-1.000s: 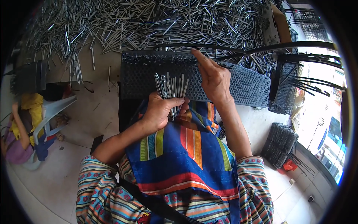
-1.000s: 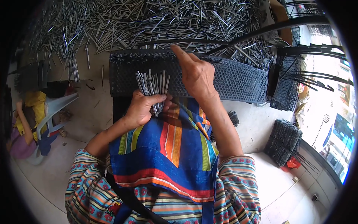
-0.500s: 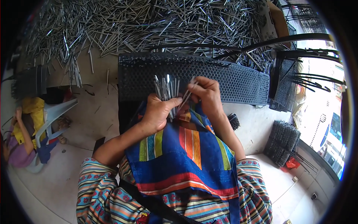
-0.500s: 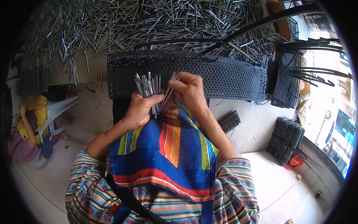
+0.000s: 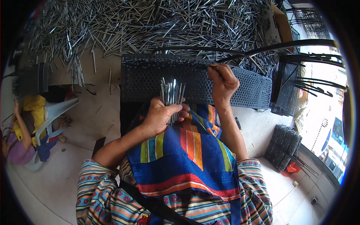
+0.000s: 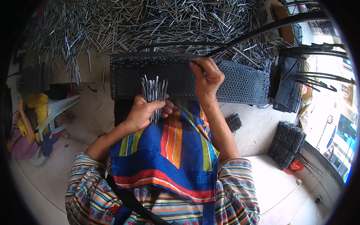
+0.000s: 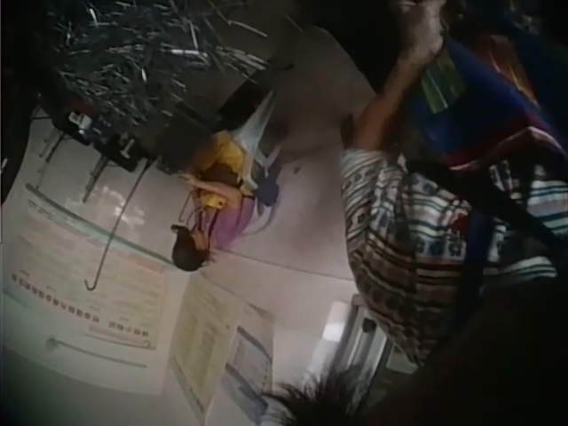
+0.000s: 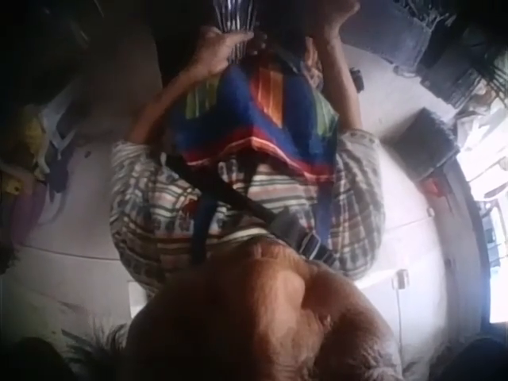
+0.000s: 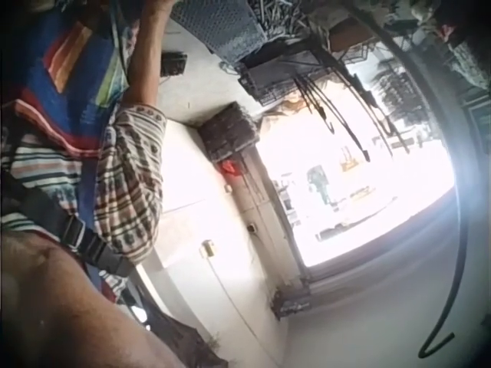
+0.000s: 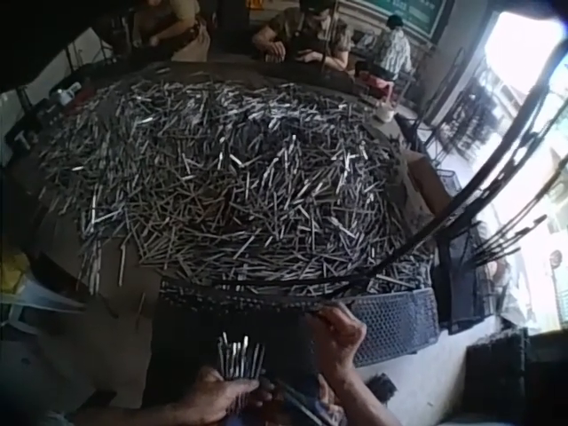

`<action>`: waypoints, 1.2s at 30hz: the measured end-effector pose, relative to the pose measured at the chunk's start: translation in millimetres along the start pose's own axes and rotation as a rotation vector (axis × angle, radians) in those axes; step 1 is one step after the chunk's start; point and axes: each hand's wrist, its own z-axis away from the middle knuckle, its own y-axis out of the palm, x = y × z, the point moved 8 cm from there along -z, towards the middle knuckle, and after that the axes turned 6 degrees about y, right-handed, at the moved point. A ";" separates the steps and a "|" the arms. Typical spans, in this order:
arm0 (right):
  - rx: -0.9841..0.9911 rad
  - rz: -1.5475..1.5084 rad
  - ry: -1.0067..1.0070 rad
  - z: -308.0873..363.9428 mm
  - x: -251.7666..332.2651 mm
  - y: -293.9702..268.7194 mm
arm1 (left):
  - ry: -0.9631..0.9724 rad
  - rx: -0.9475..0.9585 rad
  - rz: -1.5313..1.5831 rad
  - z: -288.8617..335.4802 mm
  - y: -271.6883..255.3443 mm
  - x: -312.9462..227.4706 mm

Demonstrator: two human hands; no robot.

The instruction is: Sort and align small metal hooks or parts from a large pile on a workbench.

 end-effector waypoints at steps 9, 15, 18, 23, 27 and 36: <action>-0.003 0.239 -0.011 -6.3 20.0 10.4 | 0.032 0.003 0.033 -0.3 -5.9 -2.9; 0.003 0.218 0.061 -7.3 8.0 6.0 | 0.007 -0.038 0.097 0.8 -8.8 -3.5; -0.013 0.192 0.049 -5.3 5.5 1.8 | 0.006 -0.024 0.105 -0.1 -8.6 -2.5; -0.050 0.210 -0.013 -12.5 20.0 -0.2 | -0.017 -0.015 0.079 -0.7 -6.6 -0.5; 0.041 0.420 -0.123 -18.3 32.5 9.4 | -0.015 -0.017 0.109 -2.2 -6.3 -0.5; 0.185 0.583 -0.162 3.2 43.4 20.1 | -0.029 0.023 0.128 -0.7 -8.4 1.1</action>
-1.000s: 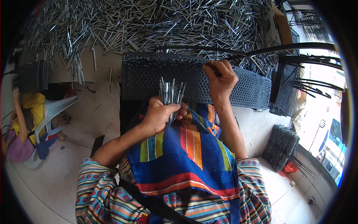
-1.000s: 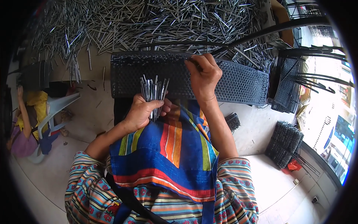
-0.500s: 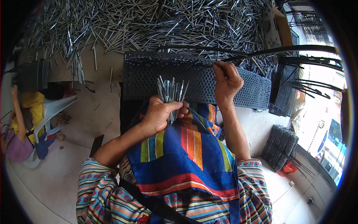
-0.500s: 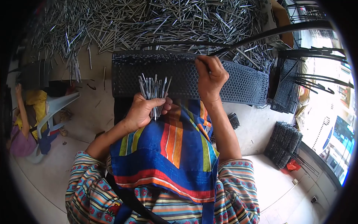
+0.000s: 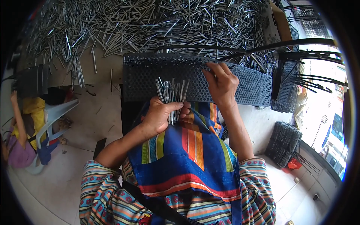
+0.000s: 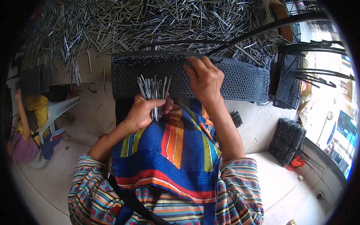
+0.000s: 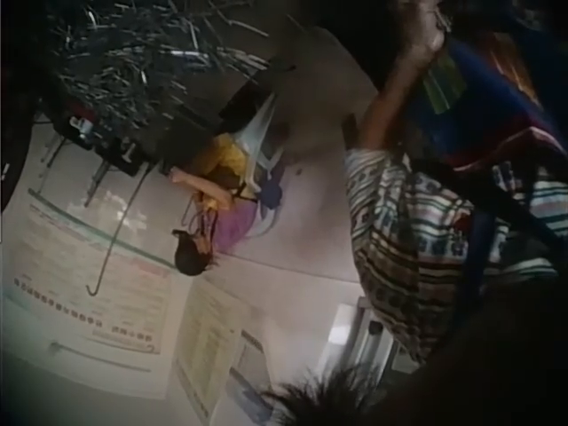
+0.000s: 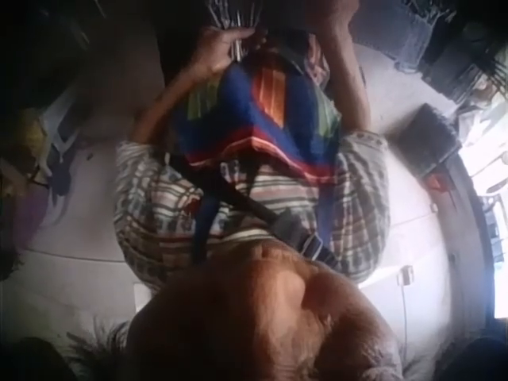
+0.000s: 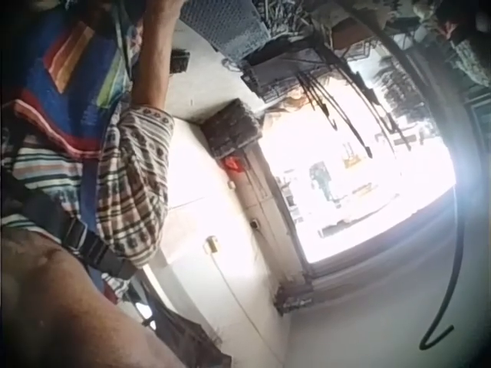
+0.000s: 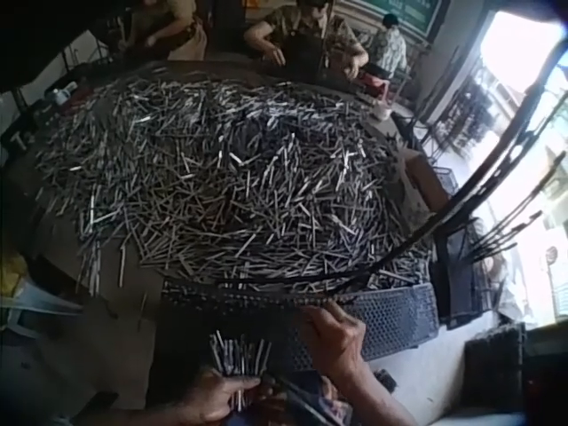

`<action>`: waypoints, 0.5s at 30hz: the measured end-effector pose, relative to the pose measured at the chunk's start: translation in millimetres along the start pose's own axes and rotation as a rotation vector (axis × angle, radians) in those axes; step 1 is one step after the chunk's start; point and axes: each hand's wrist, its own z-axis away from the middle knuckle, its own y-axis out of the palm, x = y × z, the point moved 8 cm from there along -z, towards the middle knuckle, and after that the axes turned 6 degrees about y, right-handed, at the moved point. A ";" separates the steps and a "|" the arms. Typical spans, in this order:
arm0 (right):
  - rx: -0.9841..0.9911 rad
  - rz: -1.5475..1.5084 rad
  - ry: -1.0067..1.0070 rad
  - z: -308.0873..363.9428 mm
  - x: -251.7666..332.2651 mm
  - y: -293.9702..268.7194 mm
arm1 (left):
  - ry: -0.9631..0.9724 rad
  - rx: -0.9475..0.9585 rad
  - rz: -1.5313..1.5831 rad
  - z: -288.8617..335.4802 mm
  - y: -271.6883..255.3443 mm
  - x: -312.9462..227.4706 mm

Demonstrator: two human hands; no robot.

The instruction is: Sort and align small metal hooks or parts from a large pile on a workbench.

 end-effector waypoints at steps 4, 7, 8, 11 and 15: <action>0.487 -0.797 0.559 35.4 -13.2 53.0 | 0.011 0.066 -0.042 1.5 5.8 -3.1; 0.540 -1.009 0.748 52.7 -11.3 70.4 | -0.002 0.039 -0.050 1.7 3.0 1.6; 0.531 -1.061 0.766 53.4 -12.7 74.5 | -0.001 0.036 -0.049 2.9 1.9 0.2; 0.306 -1.113 0.802 44.8 -18.7 64.2 | 0.030 -0.046 0.094 7.2 -7.4 -8.6; -0.089 -1.006 0.467 11.5 -15.0 28.5 | 0.051 -0.087 -0.024 11.2 -16.7 -13.2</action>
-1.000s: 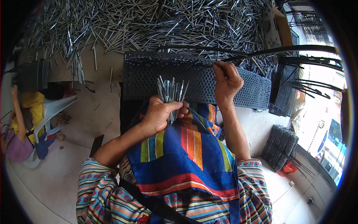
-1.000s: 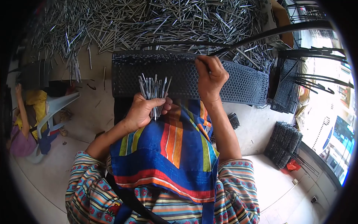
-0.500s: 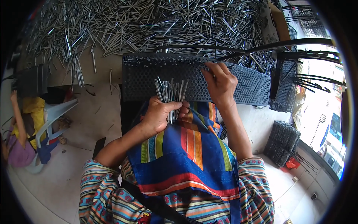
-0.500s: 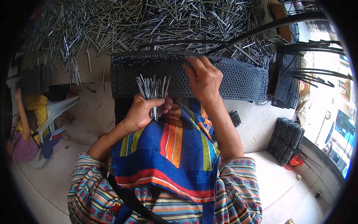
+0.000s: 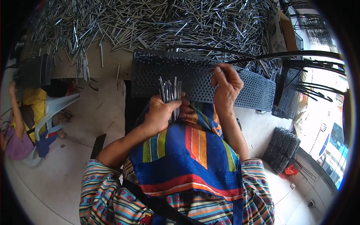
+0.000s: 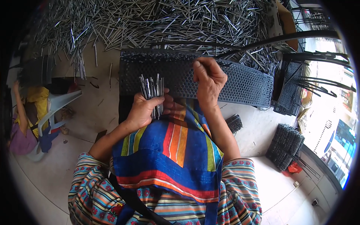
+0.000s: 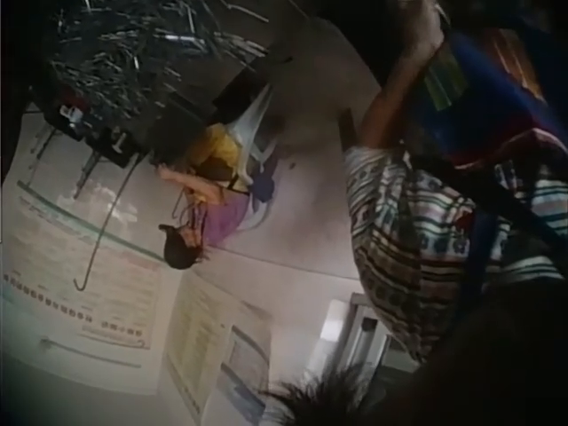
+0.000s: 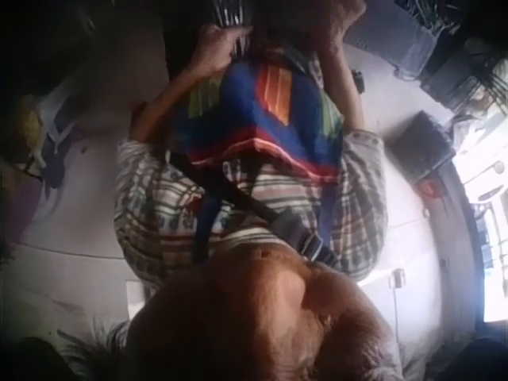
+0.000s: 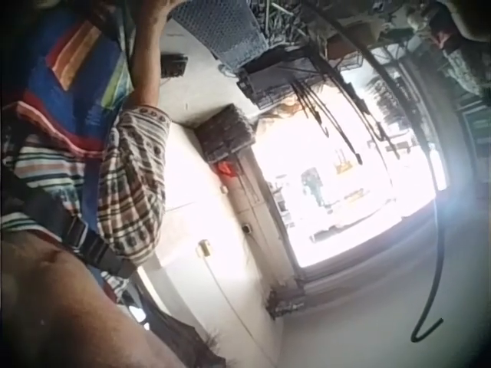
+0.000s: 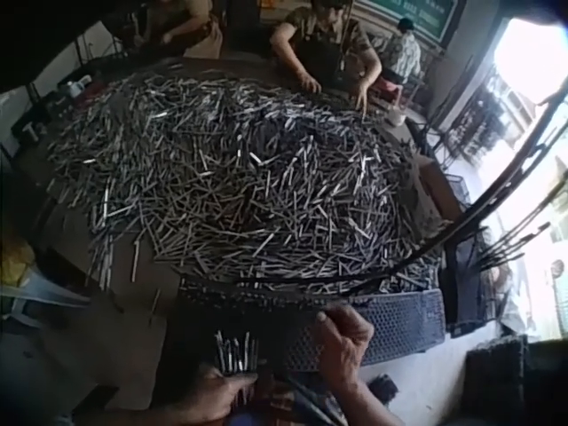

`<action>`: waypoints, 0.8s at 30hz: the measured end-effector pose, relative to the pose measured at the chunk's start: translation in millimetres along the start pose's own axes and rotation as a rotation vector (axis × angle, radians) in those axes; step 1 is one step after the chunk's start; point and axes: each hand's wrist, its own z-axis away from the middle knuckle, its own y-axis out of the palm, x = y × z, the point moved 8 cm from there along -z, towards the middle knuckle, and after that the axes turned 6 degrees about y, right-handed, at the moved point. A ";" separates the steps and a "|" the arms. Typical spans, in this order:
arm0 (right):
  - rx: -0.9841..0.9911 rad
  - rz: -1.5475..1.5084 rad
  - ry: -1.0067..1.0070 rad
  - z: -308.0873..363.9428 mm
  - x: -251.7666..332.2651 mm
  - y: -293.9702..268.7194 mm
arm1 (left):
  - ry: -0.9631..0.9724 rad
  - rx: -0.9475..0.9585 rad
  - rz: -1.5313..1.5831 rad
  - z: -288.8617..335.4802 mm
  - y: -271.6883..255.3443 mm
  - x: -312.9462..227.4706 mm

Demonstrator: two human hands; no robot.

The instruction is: Sort and align small metal hooks or parts from a large pile on a workbench.

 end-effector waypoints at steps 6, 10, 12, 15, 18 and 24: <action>0.066 0.308 -0.386 -8.1 18.4 18.4 | 0.016 -0.001 -0.019 -0.1 2.9 -1.6; 0.090 0.417 -0.457 -3.9 13.9 27.2 | -0.003 -0.025 -0.030 -2.8 -1.8 -1.6; 0.074 0.559 -0.396 -3.3 13.1 32.8 | -0.015 -0.025 -0.036 -3.1 -4.4 0.8; 0.035 0.502 -0.403 -3.1 18.0 32.8 | -0.007 -0.030 -0.039 -4.5 -6.2 1.3; 0.097 0.597 -0.424 -5.4 23.5 39.3 | -0.011 -0.034 -0.017 -5.8 -6.6 2.1; 0.143 0.610 -0.480 -8.8 26.6 36.5 | -0.017 -0.015 0.026 -8.6 -4.8 3.8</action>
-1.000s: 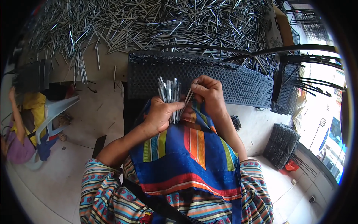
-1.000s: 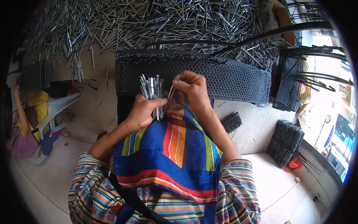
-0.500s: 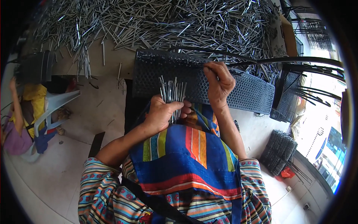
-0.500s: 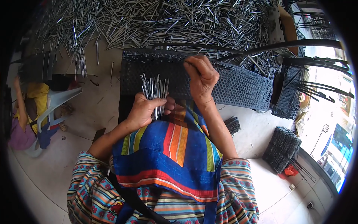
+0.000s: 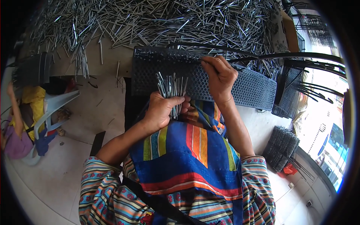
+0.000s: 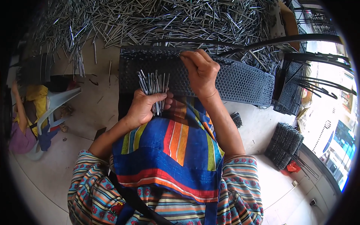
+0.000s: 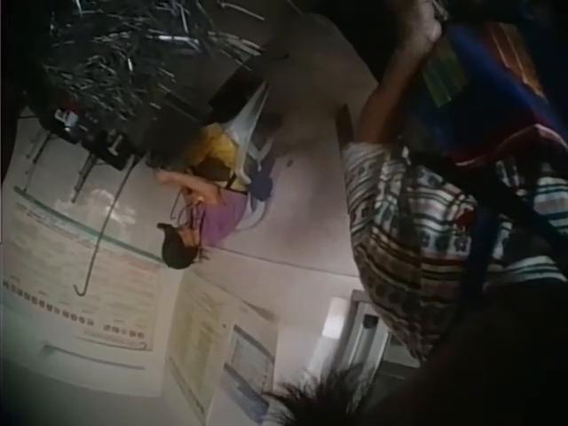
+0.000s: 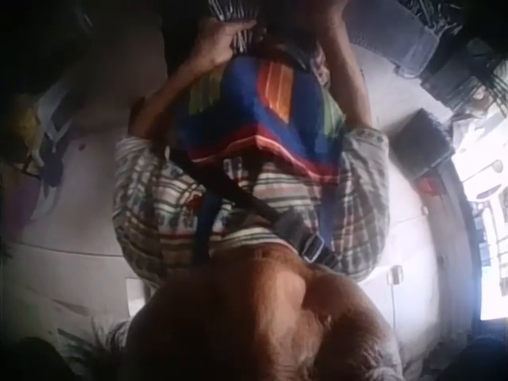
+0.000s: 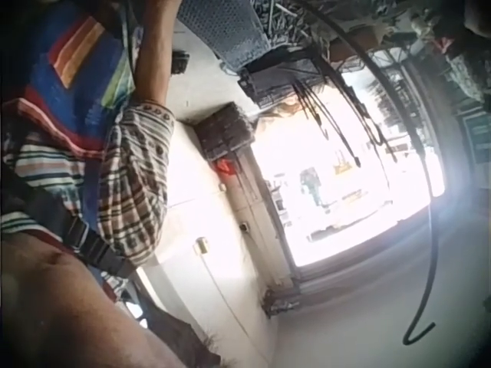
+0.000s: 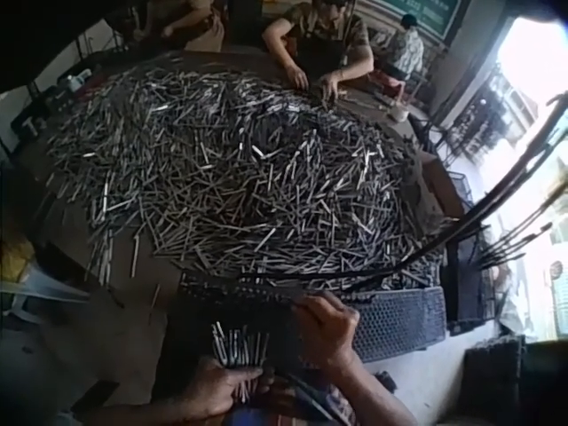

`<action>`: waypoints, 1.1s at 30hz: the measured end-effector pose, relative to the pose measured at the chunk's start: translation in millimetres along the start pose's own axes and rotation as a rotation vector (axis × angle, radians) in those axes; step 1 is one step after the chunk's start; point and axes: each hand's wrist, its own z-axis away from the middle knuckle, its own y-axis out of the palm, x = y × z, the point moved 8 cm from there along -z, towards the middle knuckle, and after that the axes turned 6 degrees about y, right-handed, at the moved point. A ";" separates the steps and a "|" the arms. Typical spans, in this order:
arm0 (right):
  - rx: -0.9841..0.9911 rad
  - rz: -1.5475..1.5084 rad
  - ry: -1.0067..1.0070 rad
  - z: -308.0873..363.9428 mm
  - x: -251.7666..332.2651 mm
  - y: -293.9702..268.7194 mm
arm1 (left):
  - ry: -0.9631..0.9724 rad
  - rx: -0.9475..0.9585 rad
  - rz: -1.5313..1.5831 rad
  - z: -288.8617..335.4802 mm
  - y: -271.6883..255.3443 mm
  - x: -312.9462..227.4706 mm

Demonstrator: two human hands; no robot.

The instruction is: Sort and align small metal hooks or parts from a large pile on a workbench.

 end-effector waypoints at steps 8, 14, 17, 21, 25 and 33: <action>0.104 0.151 -0.081 -9.9 12.6 15.7 | -0.017 -0.036 0.069 -0.2 2.6 -2.0; 0.075 0.229 -0.078 2.4 10.0 7.0 | -0.023 0.032 0.046 -3.0 0.6 -0.5; 0.004 0.227 0.047 20.6 -8.8 2.7 | -0.016 0.048 0.034 -4.8 0.1 -1.5; -0.012 0.362 0.083 25.9 -13.7 12.2 | -0.004 0.055 0.049 -6.0 -0.2 -2.7; -0.076 0.388 0.112 22.5 -12.4 14.2 | -0.021 0.040 0.054 -6.7 -0.4 -4.2; -0.171 0.215 0.047 21.0 -9.8 7.6 | -0.050 0.056 0.031 -5.5 -4.0 -2.4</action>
